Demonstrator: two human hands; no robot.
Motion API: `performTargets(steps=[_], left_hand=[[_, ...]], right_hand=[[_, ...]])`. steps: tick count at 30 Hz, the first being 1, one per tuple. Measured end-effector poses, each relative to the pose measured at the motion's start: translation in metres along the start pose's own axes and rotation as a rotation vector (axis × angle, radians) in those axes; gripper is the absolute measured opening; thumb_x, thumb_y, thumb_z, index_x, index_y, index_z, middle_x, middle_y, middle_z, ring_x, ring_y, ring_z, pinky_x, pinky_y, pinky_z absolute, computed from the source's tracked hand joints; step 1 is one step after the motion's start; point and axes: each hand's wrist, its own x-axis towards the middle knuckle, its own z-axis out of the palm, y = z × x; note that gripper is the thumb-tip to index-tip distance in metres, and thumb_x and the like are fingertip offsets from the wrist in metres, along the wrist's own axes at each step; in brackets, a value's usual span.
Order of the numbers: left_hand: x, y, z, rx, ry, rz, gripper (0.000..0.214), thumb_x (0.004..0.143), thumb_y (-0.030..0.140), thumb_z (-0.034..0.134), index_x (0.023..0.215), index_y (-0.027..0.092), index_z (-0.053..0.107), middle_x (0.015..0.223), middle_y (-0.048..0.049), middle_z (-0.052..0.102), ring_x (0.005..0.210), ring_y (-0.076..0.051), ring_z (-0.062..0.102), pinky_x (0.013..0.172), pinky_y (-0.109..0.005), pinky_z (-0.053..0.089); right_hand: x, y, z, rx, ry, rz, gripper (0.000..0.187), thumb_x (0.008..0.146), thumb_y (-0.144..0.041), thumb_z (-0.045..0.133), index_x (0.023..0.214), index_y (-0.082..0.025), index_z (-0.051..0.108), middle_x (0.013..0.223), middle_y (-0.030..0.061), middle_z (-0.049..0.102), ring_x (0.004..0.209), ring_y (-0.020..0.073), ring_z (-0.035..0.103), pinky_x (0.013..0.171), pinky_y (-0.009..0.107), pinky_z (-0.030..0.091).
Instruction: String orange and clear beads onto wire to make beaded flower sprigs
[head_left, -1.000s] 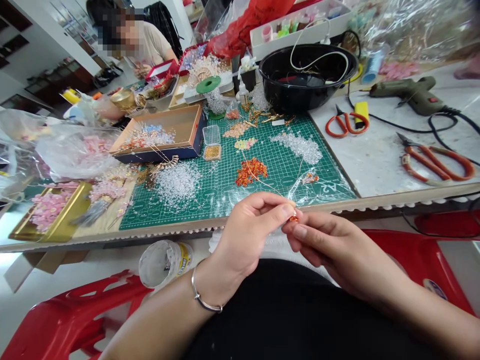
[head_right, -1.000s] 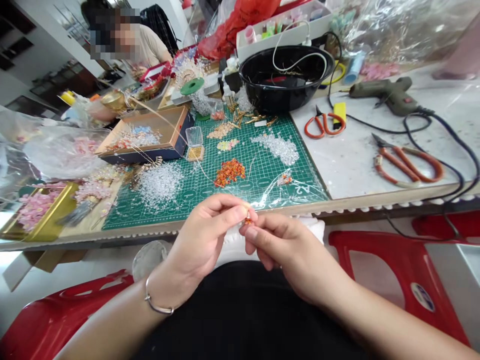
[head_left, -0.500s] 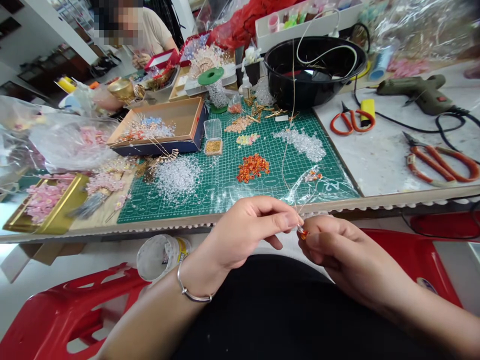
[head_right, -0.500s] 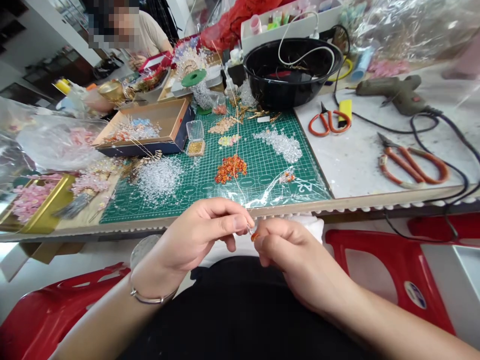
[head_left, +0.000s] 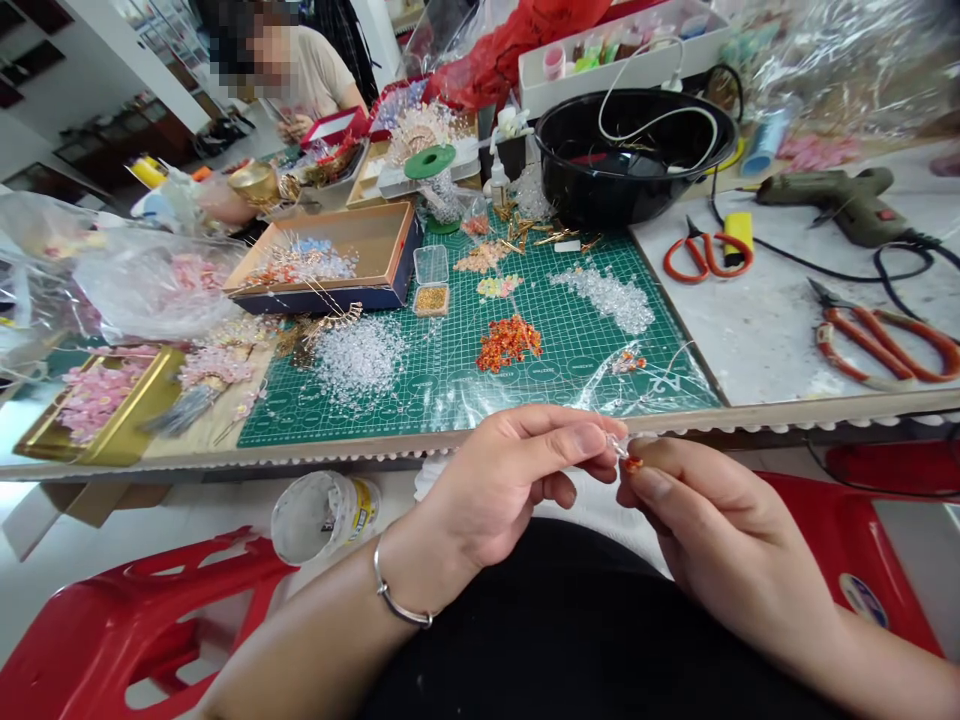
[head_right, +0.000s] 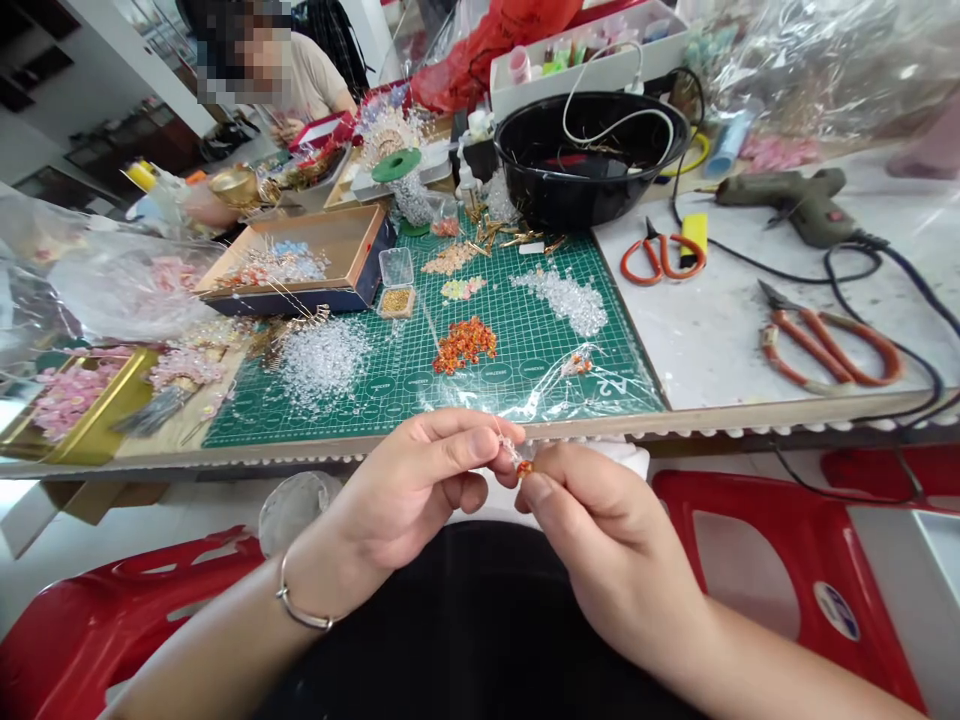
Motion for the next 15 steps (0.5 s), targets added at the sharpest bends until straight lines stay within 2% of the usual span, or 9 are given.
performTargets(steps=[4, 8, 11, 15], left_hand=[[0.001, -0.001, 0.002, -0.023, 0.007, -0.012, 0.018, 0.072, 0.030, 0.087, 0.082, 0.017, 0.080, 0.075, -0.0031, 0.068, 0.066, -0.009, 0.056, 0.052, -0.020, 0.032], [0.002, -0.004, 0.003, -0.040, 0.014, -0.008, 0.017, 0.070, 0.030, 0.089, 0.077, 0.017, 0.079, 0.076, -0.0019, 0.067, 0.064, -0.007, 0.053, 0.051, -0.020, 0.031], [0.002, -0.006, 0.005, -0.074, 0.009, 0.012, 0.015, 0.072, 0.029, 0.088, 0.075, 0.017, 0.079, 0.076, -0.0019, 0.066, 0.063, -0.006, 0.052, 0.050, -0.019, 0.028], [0.000, -0.006, 0.008, -0.092, 0.007, 0.048, 0.013, 0.074, 0.026, 0.086, 0.072, 0.016, 0.078, 0.077, -0.0022, 0.067, 0.059, -0.005, 0.049, 0.049, -0.020, 0.025]], right_hand=[[-0.002, 0.002, -0.001, -0.046, -0.012, -0.092, 0.023, 0.101, -0.027, 0.052, 0.084, -0.027, 0.067, 0.074, 0.0015, 0.061, 0.067, 0.0189, 0.056, 0.057, 0.030, 0.047], [-0.003, 0.000, 0.000, -0.096, -0.023, -0.131, 0.020, 0.102, -0.024, 0.052, 0.089, -0.028, 0.066, 0.073, 0.0009, 0.060, 0.064, 0.0178, 0.054, 0.056, 0.030, 0.046], [-0.001, -0.007, 0.002, -0.172, -0.022, -0.182, 0.021, 0.101, -0.023, 0.053, 0.083, -0.026, 0.064, 0.068, 0.0001, 0.059, 0.058, 0.0157, 0.052, 0.053, 0.028, 0.045], [0.002, -0.018, 0.003, -0.316, -0.019, -0.276, 0.025, 0.099, -0.021, 0.055, 0.074, -0.024, 0.055, 0.068, 0.0017, 0.065, 0.057, 0.0155, 0.058, 0.050, 0.028, 0.046]])
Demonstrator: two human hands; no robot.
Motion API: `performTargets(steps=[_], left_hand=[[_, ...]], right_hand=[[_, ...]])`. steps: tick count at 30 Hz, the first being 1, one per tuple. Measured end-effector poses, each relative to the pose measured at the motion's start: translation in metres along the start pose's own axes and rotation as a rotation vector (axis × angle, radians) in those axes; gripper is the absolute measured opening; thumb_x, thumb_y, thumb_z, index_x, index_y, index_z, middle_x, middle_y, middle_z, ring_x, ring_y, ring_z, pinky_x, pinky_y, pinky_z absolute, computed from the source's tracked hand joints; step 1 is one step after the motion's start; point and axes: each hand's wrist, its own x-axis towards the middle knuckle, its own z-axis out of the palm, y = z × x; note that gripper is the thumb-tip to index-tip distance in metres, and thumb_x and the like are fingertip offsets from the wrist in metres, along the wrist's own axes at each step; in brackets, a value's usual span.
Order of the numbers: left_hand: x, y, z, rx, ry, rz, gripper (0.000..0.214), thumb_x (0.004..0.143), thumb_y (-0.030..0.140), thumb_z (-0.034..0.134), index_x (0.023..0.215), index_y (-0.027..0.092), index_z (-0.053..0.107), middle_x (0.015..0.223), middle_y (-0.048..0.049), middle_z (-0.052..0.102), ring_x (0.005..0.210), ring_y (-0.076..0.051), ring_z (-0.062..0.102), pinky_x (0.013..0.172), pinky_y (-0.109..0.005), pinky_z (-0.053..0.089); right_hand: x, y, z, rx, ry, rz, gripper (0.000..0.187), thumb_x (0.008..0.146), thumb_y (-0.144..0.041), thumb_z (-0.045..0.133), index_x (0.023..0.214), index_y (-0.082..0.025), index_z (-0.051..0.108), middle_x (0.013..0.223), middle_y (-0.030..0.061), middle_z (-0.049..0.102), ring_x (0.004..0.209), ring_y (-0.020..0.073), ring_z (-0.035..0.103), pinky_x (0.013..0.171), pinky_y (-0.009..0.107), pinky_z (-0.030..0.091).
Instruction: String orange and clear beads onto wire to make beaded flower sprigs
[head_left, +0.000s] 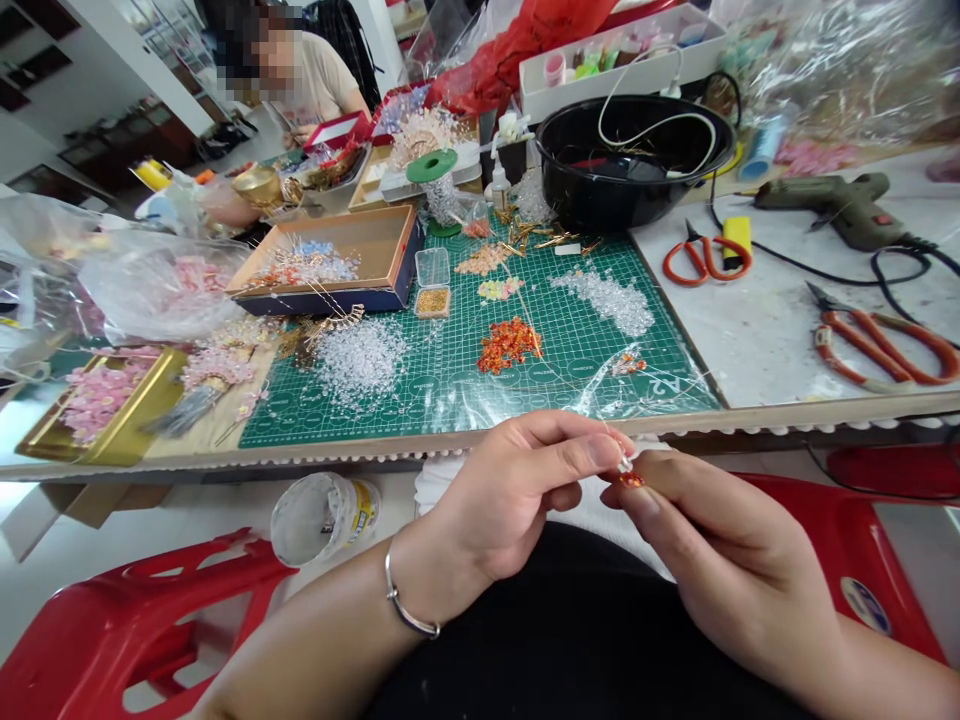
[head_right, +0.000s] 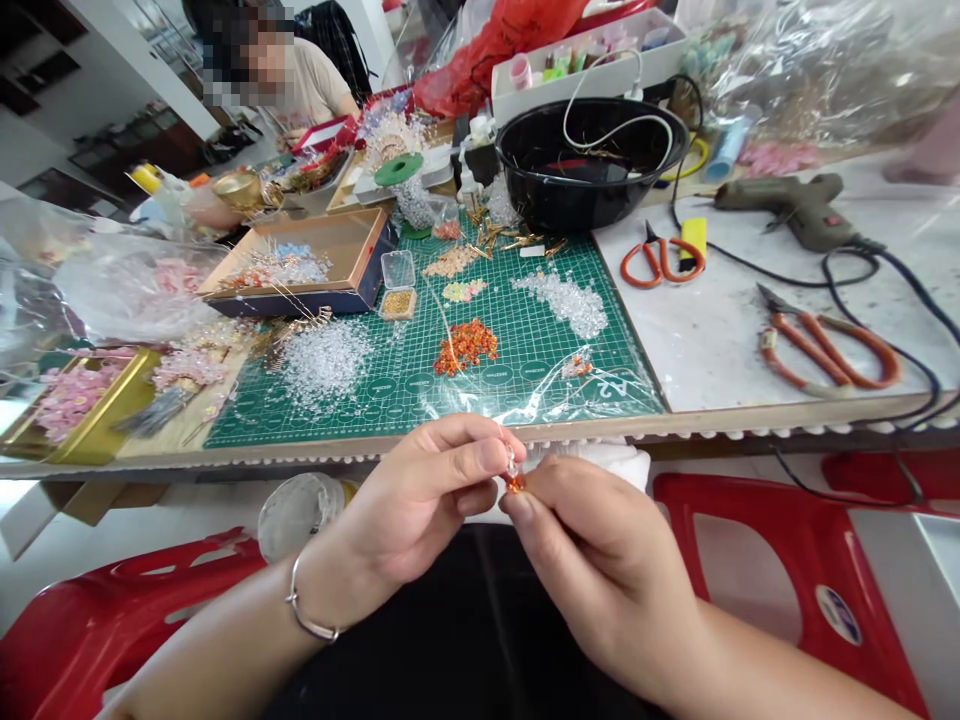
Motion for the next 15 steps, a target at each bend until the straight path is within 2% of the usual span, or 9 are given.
performTargets(steps=[3, 5, 8, 10, 13, 15], left_hand=[[-0.001, 0.001, 0.000, 0.027, 0.015, -0.008, 0.014, 0.072, 0.027, 0.086, 0.072, 0.016, 0.078, 0.078, -0.0027, 0.068, 0.063, -0.006, 0.050, 0.052, -0.020, 0.029], [-0.002, 0.002, -0.001, 0.046, 0.022, -0.018, 0.015, 0.071, 0.028, 0.087, 0.072, 0.017, 0.078, 0.079, -0.0026, 0.069, 0.065, -0.007, 0.051, 0.054, -0.020, 0.032], [-0.002, 0.002, -0.002, 0.045, 0.016, -0.017, 0.014, 0.071, 0.028, 0.087, 0.073, 0.017, 0.078, 0.077, -0.0011, 0.068, 0.064, -0.007, 0.051, 0.056, -0.020, 0.034], [-0.004, 0.003, -0.003, 0.043, 0.013, -0.005, 0.013, 0.071, 0.027, 0.087, 0.073, 0.017, 0.078, 0.075, -0.0003, 0.067, 0.063, -0.006, 0.051, 0.057, -0.020, 0.035], [-0.005, 0.006, -0.005, 0.054, 0.015, 0.006, 0.014, 0.073, 0.027, 0.085, 0.074, 0.016, 0.078, 0.073, -0.0008, 0.067, 0.062, -0.006, 0.052, 0.056, -0.020, 0.035], [-0.006, 0.007, -0.006, 0.067, 0.006, -0.007, 0.016, 0.074, 0.029, 0.085, 0.074, 0.015, 0.077, 0.073, -0.0012, 0.067, 0.061, -0.006, 0.053, 0.054, -0.019, 0.034]], right_hand=[[0.003, -0.003, -0.002, -0.100, -0.035, -0.069, 0.016, 0.097, -0.015, 0.055, 0.084, -0.024, 0.059, 0.065, 0.0006, 0.061, 0.054, 0.0144, 0.057, 0.049, 0.027, 0.046], [0.004, -0.004, -0.003, -0.173, -0.051, -0.127, 0.017, 0.095, -0.010, 0.055, 0.084, -0.024, 0.057, 0.061, -0.0007, 0.057, 0.050, 0.0134, 0.054, 0.047, 0.026, 0.044], [0.005, -0.005, -0.005, -0.306, -0.062, -0.217, 0.020, 0.092, -0.006, 0.055, 0.083, -0.024, 0.053, 0.064, 0.0015, 0.061, 0.052, 0.0148, 0.057, 0.047, 0.028, 0.044], [0.004, -0.005, -0.007, -0.432, -0.068, -0.253, 0.017, 0.093, -0.008, 0.056, 0.088, -0.024, 0.054, 0.070, 0.0047, 0.067, 0.054, 0.0176, 0.062, 0.048, 0.031, 0.045], [-0.002, -0.007, -0.015, -0.607, -0.057, -0.255, 0.008, 0.093, -0.021, 0.061, 0.100, -0.023, 0.059, 0.082, 0.0096, 0.074, 0.061, 0.0243, 0.068, 0.053, 0.038, 0.050], [-0.004, -0.007, -0.025, -0.657, -0.052, -0.299, 0.032, 0.089, -0.026, 0.066, 0.120, -0.023, 0.060, 0.100, 0.0131, 0.076, 0.078, 0.0312, 0.073, 0.065, 0.044, 0.056]])
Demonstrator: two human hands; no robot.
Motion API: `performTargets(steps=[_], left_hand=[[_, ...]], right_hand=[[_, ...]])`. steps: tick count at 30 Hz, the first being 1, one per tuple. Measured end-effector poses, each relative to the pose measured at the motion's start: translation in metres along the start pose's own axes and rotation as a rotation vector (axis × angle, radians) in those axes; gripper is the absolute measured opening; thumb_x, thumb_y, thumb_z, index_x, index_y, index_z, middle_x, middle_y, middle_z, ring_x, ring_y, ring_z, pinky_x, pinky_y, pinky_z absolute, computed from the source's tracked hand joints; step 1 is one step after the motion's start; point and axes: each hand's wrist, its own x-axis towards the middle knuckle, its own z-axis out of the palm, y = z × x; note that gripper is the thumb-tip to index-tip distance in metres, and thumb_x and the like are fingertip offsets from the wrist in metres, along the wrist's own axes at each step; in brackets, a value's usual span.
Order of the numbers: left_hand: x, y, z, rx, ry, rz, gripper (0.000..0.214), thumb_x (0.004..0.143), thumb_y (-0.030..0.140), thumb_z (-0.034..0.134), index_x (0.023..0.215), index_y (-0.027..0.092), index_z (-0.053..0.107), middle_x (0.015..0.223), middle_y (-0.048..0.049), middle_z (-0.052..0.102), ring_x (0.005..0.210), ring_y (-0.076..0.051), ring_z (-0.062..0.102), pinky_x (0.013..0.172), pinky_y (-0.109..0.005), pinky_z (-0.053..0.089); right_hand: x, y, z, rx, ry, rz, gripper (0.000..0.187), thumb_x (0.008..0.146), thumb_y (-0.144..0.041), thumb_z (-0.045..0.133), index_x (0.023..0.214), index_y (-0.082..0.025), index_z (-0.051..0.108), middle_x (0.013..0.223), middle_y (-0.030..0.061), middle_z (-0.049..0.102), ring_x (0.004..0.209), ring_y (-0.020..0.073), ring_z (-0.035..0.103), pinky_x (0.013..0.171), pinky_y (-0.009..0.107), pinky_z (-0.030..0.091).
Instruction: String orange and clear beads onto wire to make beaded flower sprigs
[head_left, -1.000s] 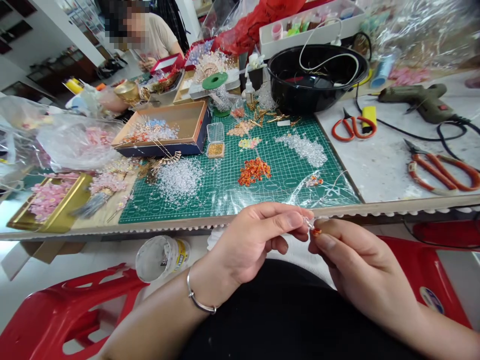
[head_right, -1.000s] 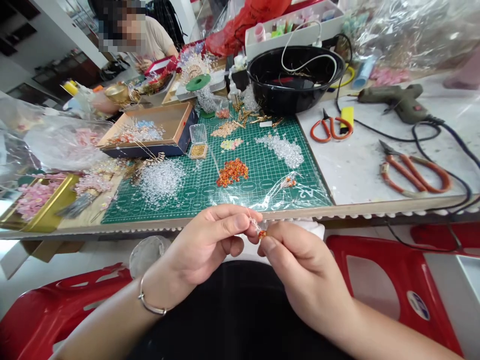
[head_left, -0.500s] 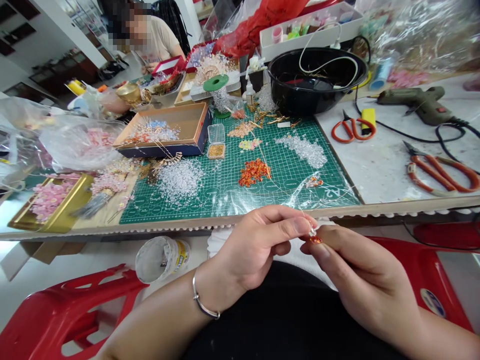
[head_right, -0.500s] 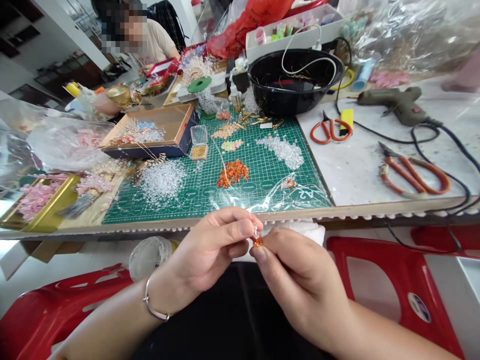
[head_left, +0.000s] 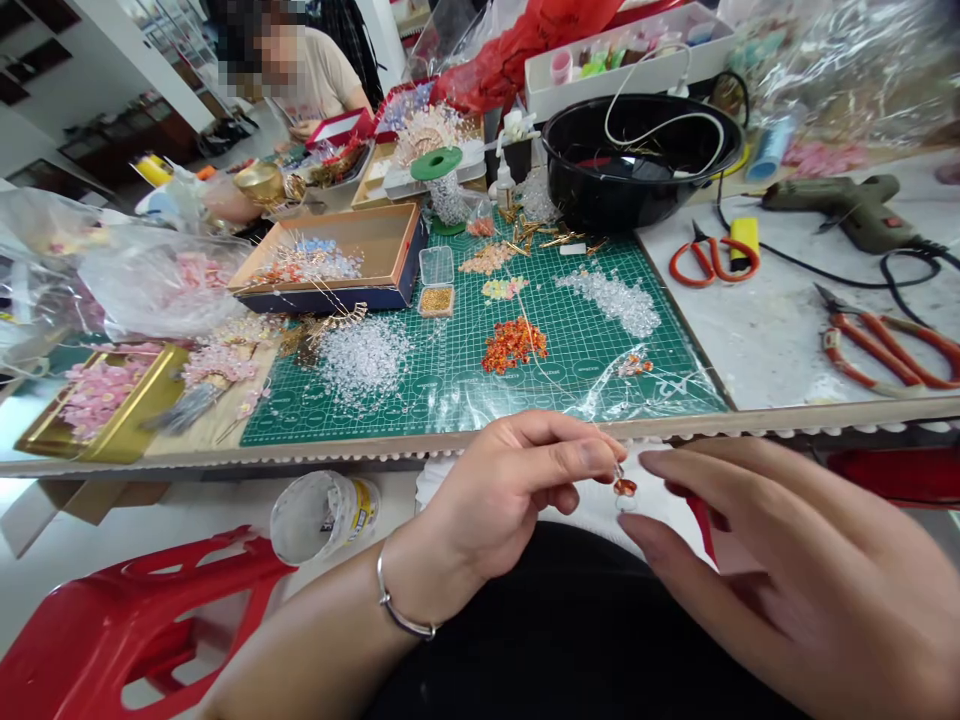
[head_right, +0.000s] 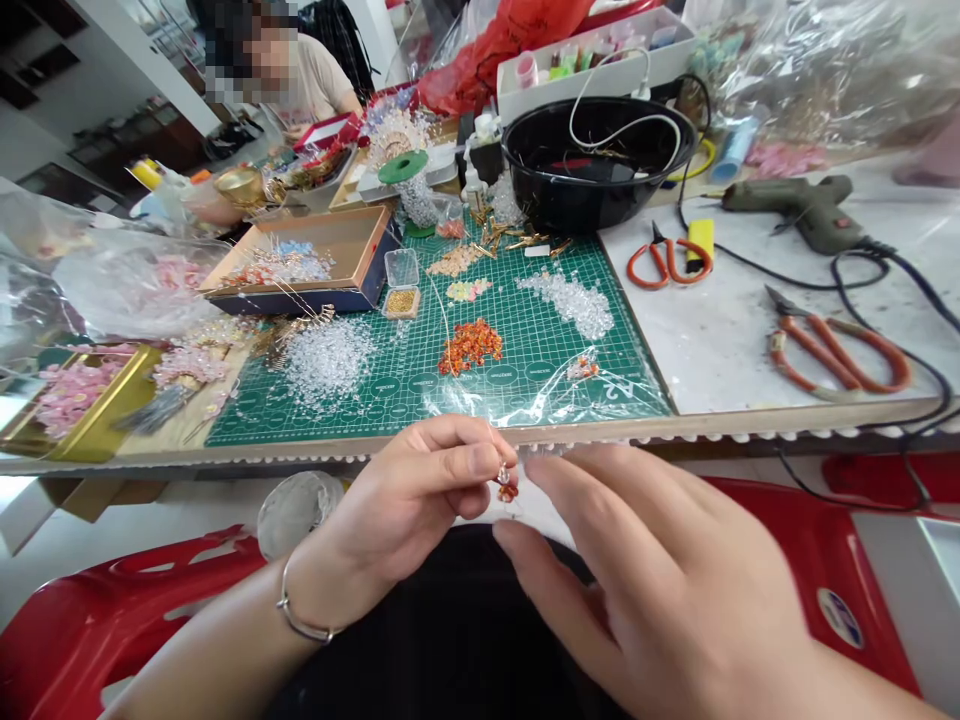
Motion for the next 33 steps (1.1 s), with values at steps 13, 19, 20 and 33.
performTargets(steps=[13, 19, 20, 33], left_hand=[[-0.004, 0.000, -0.003, 0.073, -0.059, -0.088, 0.016, 0.068, 0.026, 0.086, 0.068, 0.015, 0.075, 0.072, -0.0015, 0.065, 0.065, -0.009, 0.055, 0.052, -0.019, 0.036], [-0.002, -0.003, 0.001, 0.087, -0.081, -0.106, 0.018, 0.065, 0.026, 0.088, 0.065, 0.015, 0.075, 0.073, -0.0025, 0.067, 0.063, -0.009, 0.055, 0.050, -0.022, 0.033], [-0.002, -0.004, 0.002, 0.089, -0.080, -0.109, 0.018, 0.065, 0.026, 0.088, 0.065, 0.015, 0.075, 0.073, -0.0025, 0.068, 0.062, -0.009, 0.054, 0.050, -0.022, 0.032], [0.002, -0.010, 0.001, 0.179, -0.059, -0.089, 0.020, 0.064, 0.028, 0.087, 0.062, 0.014, 0.072, 0.064, -0.0019, 0.066, 0.059, -0.008, 0.050, 0.050, -0.022, 0.030]], right_hand=[[0.039, 0.031, -0.011, -0.100, -0.119, -0.353, 0.008, 0.097, -0.017, 0.053, 0.097, -0.021, 0.060, 0.078, 0.0060, 0.072, 0.062, 0.0223, 0.065, 0.053, 0.036, 0.044], [0.047, 0.029, -0.003, -0.067, -0.038, -0.195, 0.015, 0.096, -0.022, 0.057, 0.081, -0.021, 0.061, 0.064, 0.0018, 0.067, 0.057, 0.0184, 0.063, 0.052, 0.031, 0.041], [0.048, 0.028, -0.001, -0.097, -0.009, -0.165, 0.016, 0.095, -0.022, 0.057, 0.080, -0.022, 0.061, 0.062, 0.0012, 0.067, 0.056, 0.0182, 0.062, 0.051, 0.031, 0.040], [0.049, 0.028, 0.023, -0.215, 0.095, 0.017, 0.020, 0.089, -0.020, 0.052, 0.074, -0.023, 0.065, 0.055, 0.0014, 0.066, 0.044, 0.0164, 0.055, 0.047, 0.029, 0.033]])
